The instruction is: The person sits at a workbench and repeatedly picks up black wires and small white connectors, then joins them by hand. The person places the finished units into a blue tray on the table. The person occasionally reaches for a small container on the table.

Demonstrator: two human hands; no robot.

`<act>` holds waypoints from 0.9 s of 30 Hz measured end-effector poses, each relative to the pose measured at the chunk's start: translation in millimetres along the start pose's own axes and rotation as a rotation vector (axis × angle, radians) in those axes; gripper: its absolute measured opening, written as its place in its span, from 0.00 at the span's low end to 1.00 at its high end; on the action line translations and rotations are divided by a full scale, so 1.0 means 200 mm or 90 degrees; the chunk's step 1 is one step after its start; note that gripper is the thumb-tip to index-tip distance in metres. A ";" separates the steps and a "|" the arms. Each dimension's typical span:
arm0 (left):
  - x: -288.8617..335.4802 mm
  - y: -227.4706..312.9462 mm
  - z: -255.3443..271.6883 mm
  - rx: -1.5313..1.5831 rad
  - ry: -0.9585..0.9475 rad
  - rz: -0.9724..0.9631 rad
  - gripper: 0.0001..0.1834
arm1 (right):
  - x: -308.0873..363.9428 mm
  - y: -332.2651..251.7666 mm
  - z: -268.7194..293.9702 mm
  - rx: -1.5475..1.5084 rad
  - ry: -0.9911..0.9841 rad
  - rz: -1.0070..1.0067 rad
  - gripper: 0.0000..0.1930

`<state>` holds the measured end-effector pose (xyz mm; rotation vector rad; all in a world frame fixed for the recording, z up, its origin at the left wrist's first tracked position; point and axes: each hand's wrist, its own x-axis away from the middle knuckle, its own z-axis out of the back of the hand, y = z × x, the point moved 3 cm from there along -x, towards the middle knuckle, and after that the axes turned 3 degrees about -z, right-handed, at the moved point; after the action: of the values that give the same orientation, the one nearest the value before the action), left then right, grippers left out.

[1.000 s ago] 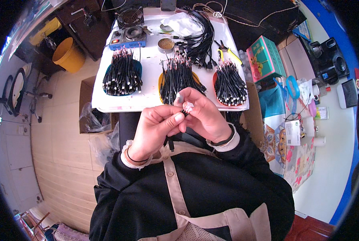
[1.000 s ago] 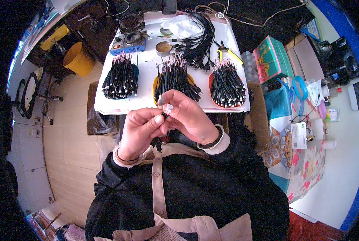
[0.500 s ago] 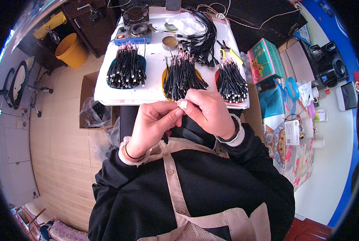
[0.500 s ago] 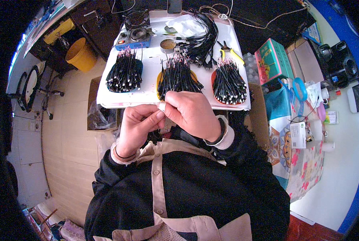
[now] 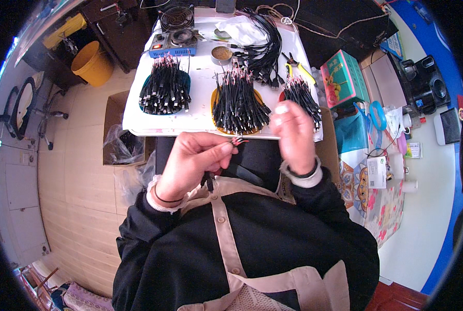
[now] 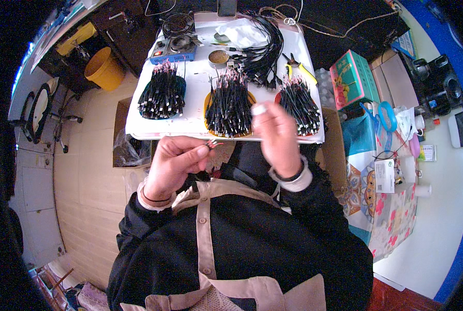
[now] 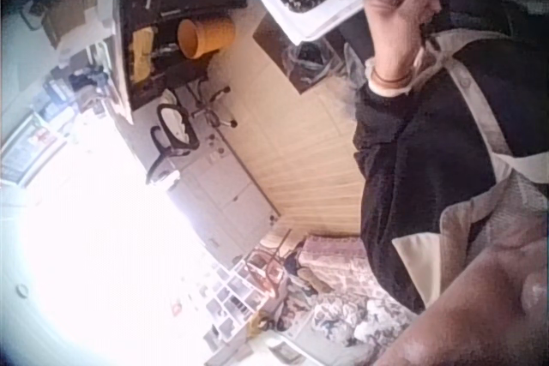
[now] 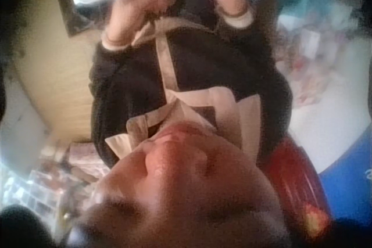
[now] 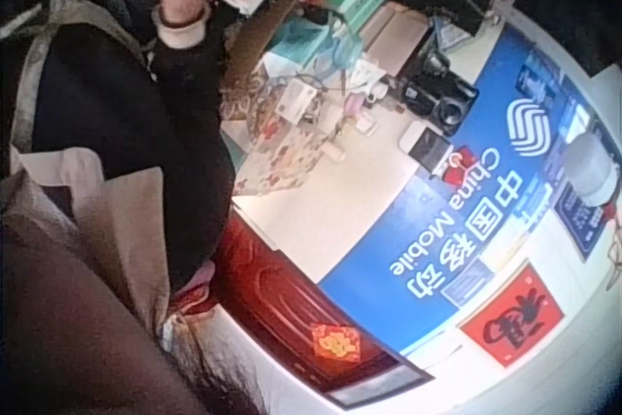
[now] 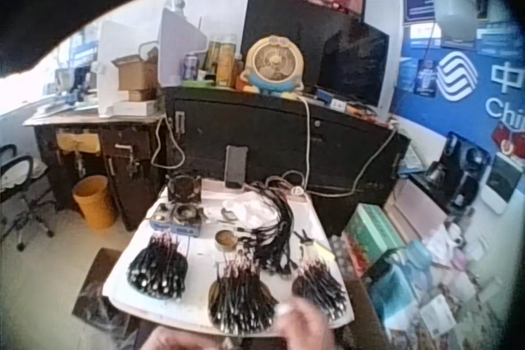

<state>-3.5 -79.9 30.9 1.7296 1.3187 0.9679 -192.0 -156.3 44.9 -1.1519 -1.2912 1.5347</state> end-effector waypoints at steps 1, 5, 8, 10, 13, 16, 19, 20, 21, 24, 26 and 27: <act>0.02 0.01 0.02 0.024 0.018 0.002 0.08 | -0.03 -0.02 0.05 0.024 0.001 -0.002 0.14; 0.06 0.04 0.04 0.028 -0.055 0.042 0.09 | 0.06 -0.11 0.01 0.308 -0.321 0.146 0.12; 0.07 0.03 0.03 0.041 -0.074 0.073 0.08 | 0.09 -0.19 -0.02 0.304 -0.277 0.309 0.14; 0.07 0.03 0.01 0.051 -0.079 0.075 0.08 | 0.10 -0.22 -0.05 0.309 -0.300 0.341 0.13; 0.08 0.04 0.00 0.060 -0.086 0.074 0.08 | 0.12 -0.24 -0.08 0.305 -0.291 0.394 0.11; 0.09 0.03 -0.01 0.048 -0.082 0.076 0.07 | 0.12 -0.24 -0.07 0.282 -0.290 0.392 0.09; 0.09 0.04 0.00 0.051 -0.093 0.079 0.07 | 0.08 -0.23 0.01 0.165 -0.172 0.262 0.04; 0.09 0.04 0.01 0.053 -0.094 0.086 0.07 | 0.07 -0.24 0.01 0.252 -0.249 0.292 0.06; 0.09 0.04 0.01 0.057 -0.090 0.095 0.07 | 0.08 -0.24 0.01 0.304 -0.300 0.315 0.12; 0.07 0.03 0.00 0.041 -0.110 0.091 0.07 | 0.09 -0.24 -0.02 0.364 -0.320 0.428 0.16; 0.06 0.03 -0.01 0.041 -0.107 0.094 0.07 | 0.09 -0.24 -0.04 0.341 -0.315 0.474 0.15; 0.06 0.02 -0.01 0.040 -0.104 0.095 0.07 | 0.09 -0.24 -0.05 0.338 -0.325 0.492 0.15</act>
<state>-1.3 -68.4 38.0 1.9345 1.1399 0.8538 -186.4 -128.9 89.7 -0.9704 -0.6348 2.6723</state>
